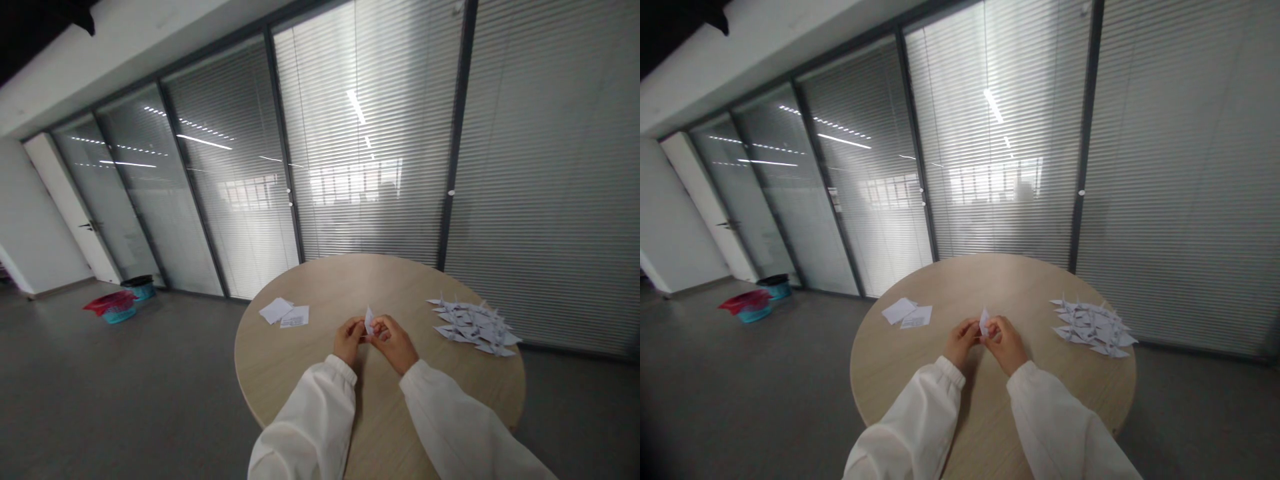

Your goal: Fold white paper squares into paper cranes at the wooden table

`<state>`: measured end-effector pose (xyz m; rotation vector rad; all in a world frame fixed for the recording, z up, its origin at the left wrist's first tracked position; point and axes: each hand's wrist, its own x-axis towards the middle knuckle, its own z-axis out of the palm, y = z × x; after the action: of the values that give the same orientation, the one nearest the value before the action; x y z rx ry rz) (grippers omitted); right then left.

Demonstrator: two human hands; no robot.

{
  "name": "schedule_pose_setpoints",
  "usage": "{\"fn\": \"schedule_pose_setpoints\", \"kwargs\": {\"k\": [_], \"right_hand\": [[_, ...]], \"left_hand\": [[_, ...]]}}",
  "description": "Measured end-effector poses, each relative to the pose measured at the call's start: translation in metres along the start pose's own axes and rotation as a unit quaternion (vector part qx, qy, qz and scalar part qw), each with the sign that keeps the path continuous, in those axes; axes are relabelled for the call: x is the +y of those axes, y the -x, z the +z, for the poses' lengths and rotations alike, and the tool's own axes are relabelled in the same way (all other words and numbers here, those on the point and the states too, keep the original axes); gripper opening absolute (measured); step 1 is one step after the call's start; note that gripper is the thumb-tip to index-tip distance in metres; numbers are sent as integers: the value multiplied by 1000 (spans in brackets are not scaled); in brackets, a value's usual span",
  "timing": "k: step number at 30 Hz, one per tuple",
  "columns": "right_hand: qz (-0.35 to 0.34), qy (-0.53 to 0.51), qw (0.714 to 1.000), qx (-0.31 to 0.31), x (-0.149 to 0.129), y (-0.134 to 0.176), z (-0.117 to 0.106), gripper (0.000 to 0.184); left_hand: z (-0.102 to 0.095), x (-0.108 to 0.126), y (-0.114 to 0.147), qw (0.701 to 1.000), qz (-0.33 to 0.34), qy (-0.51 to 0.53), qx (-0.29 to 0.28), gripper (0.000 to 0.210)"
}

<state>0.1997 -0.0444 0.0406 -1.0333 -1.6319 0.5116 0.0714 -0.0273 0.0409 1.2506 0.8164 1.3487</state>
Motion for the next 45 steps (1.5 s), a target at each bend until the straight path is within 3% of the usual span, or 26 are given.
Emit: {"fn": "schedule_pose_setpoints", "kwargs": {"k": [7, 14, 28, 35, 40, 45], "right_hand": [[-44, 27, 998, -45, 0, 1, 1, 27], [-42, 38, 995, -79, -1, 4, 0, 41], [-45, 56, 994, -81, 0, 2, -2, 25], [-47, 45, 997, -48, -2, 1, -4, 15], [-43, 40, 998, -3, 0, -1, -5, 14], [-37, 25, 999, 4, 1, -2, -8, 17]], "left_hand": [[-3, -5, -4, 999, -11, -20, 42, 41], [-9, -6, -7, 996, -8, -18, 89, 41], [-13, -13, -9, 997, -14, -41, 57, 42], [-10, -9, -7, 998, -33, -34, 40, 36], [-6, -9, -5, 998, -54, -37, 20, 38], [-2, -4, -2, 997, -66, -26, 15, 44]]}}
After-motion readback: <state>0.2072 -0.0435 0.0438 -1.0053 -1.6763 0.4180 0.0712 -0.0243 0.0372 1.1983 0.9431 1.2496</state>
